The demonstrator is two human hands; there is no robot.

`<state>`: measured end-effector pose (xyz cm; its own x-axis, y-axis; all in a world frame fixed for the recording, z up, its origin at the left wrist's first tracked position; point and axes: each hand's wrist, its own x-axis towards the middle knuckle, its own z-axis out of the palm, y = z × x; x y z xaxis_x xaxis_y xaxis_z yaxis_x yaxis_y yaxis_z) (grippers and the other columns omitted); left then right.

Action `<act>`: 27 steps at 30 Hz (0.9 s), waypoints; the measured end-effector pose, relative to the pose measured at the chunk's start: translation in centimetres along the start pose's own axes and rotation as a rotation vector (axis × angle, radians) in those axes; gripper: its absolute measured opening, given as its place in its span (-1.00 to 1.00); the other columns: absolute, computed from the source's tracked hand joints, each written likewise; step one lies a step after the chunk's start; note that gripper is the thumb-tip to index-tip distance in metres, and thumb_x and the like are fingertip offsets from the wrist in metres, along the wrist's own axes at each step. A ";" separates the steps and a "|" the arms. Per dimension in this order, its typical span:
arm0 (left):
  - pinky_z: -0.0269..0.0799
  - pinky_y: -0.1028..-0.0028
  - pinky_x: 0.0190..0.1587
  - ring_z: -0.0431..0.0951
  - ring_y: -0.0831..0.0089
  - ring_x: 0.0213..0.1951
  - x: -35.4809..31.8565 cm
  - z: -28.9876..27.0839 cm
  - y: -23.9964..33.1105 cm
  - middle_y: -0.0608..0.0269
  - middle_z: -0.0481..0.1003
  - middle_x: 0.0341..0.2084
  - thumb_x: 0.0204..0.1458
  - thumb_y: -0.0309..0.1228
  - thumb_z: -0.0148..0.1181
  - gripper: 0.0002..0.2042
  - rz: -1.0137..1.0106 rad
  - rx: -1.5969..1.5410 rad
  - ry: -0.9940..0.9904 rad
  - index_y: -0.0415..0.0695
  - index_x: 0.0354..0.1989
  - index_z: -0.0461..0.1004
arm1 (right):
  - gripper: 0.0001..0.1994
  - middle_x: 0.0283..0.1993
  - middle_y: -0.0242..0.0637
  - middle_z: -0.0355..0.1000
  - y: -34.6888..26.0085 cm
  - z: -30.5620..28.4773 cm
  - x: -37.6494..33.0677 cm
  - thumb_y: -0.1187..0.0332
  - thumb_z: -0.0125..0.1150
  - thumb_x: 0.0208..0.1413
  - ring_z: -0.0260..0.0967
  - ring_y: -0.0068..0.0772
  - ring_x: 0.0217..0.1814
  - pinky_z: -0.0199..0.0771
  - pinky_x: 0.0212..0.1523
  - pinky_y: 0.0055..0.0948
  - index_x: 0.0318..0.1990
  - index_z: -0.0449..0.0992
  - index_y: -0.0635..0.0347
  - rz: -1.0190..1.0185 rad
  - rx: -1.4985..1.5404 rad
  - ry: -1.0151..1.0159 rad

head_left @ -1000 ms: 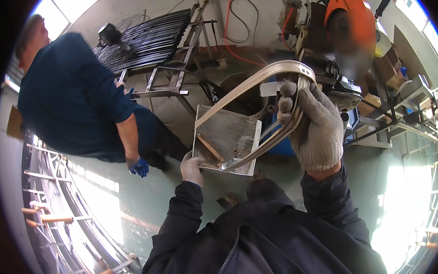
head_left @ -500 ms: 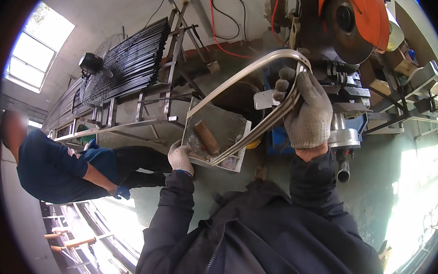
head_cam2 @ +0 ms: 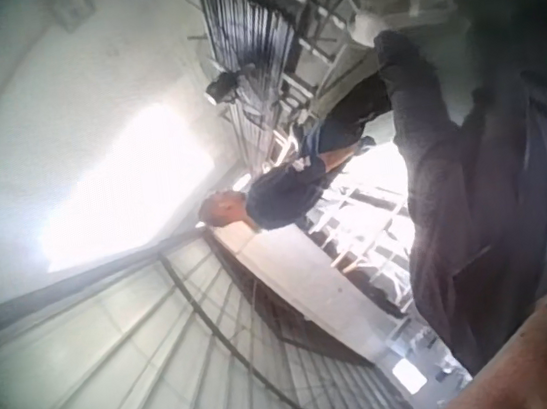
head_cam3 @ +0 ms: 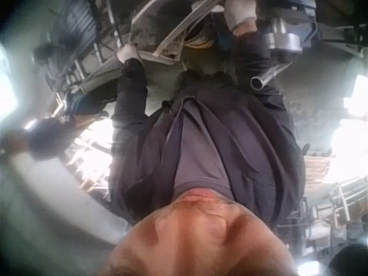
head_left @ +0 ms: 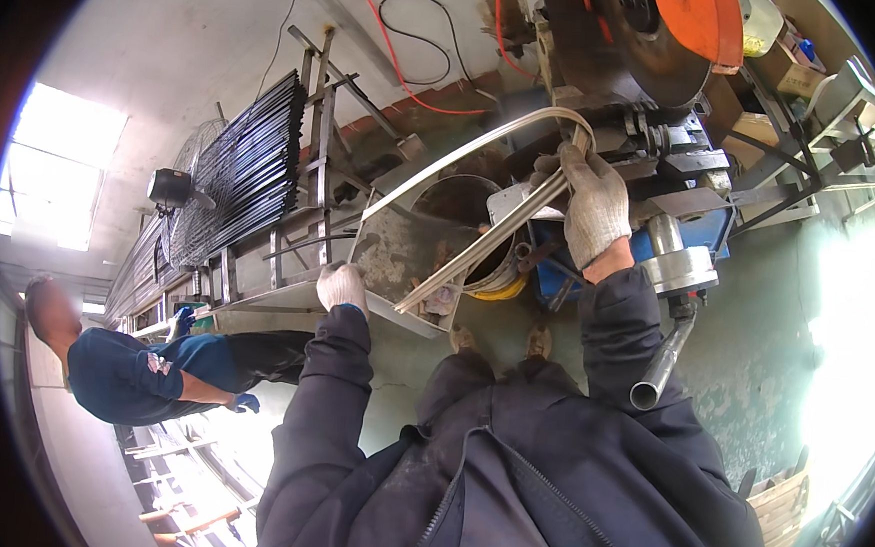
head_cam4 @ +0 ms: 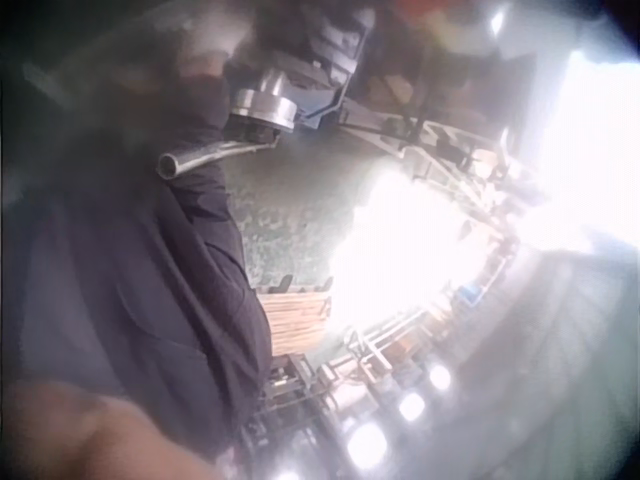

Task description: The person sweeps debris into a dustpan using a broom in a workshop. They then walk across the room, place the dustpan on a workbench, and later pick up a metal grate and a long rod from a sofa before removing gloves.

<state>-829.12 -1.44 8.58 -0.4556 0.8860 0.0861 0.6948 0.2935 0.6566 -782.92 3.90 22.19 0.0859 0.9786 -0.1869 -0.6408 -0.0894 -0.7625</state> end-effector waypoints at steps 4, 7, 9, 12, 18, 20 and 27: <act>0.67 0.27 0.01 0.79 0.10 -0.18 3.9 -0.1 0.6 -0.07 0.78 -0.27 0.03 -0.41 0.40 -0.79 -0.188 -0.151 0.073 -0.26 -0.23 0.78 | -0.72 -0.12 -0.14 0.67 0.2 -0.3 0.8 0.26 0.26 0.60 0.68 -0.24 -0.14 0.77 0.01 -0.20 0.11 0.57 0.38 -0.005 0.034 0.046; 0.68 0.23 0.04 0.81 0.00 -0.13 6.7 -0.7 0.8 -0.09 0.79 -0.23 0.07 -0.36 0.38 -0.79 0.015 0.181 0.021 -0.20 -0.22 0.80 | -0.73 -0.13 -0.13 0.67 0.1 0.0 1.3 0.28 0.27 0.59 0.68 -0.23 -0.15 0.77 0.00 -0.20 0.08 0.58 0.38 -0.006 0.069 0.084; 0.69 0.21 0.05 0.81 -0.01 -0.11 7.9 -0.8 0.7 -0.08 0.79 -0.23 0.08 -0.36 0.37 -0.79 0.071 0.237 -0.040 -0.18 -0.21 0.80 | -0.74 -0.14 -0.13 0.67 0.1 0.3 1.3 0.28 0.28 0.59 0.68 -0.22 -0.17 0.77 -0.01 -0.21 0.08 0.58 0.38 -0.007 0.081 0.096; 0.70 0.17 0.05 0.82 -0.02 -0.10 8.6 -0.6 1.0 -0.09 0.79 -0.28 0.12 -0.36 0.33 -0.79 0.402 0.533 -0.021 -0.13 -0.18 0.82 | -0.73 -0.15 -0.11 0.68 0.1 1.0 0.8 0.27 0.27 0.59 0.68 -0.22 -0.20 0.77 -0.04 -0.22 0.05 0.59 0.39 -0.042 0.077 0.105; 0.72 0.15 0.09 0.83 -0.09 -0.06 9.9 0.6 2.0 -0.17 0.79 -0.23 0.12 -0.35 0.29 -0.73 0.195 0.377 -0.069 -0.13 -0.13 0.84 | -0.70 -0.19 -0.12 0.72 0.3 3.0 -0.8 0.27 0.31 0.57 0.70 -0.31 -0.23 0.73 -0.14 -0.32 0.02 0.64 0.44 -0.118 0.030 0.220; 0.73 0.13 0.09 0.83 -0.10 -0.07 10.9 0.9 1.7 -0.17 0.79 -0.25 0.13 -0.34 0.26 -0.72 0.396 0.678 -0.127 -0.13 -0.14 0.85 | -0.72 -0.15 -0.20 0.71 0.3 3.6 -1.0 0.30 0.28 0.58 0.67 -0.36 -0.19 0.69 -0.08 -0.38 0.08 0.64 0.43 -0.099 -0.038 0.216; 0.73 0.13 0.09 0.83 -0.08 -0.08 12.9 1.7 0.8 -0.15 0.79 -0.21 0.13 -0.34 0.24 -0.71 0.640 0.906 -0.200 -0.10 -0.13 0.86 | -0.69 -0.19 -0.22 0.69 0.2 5.0 -0.7 0.25 0.28 0.59 0.64 -0.36 -0.22 0.65 -0.08 -0.36 -0.03 0.68 0.41 -0.105 -0.098 0.293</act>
<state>-833.51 10.86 8.88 0.1705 0.9847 0.0368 0.9535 -0.1555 -0.2582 -786.94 4.16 25.28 0.3727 0.8896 -0.2640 -0.5414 -0.0226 -0.8405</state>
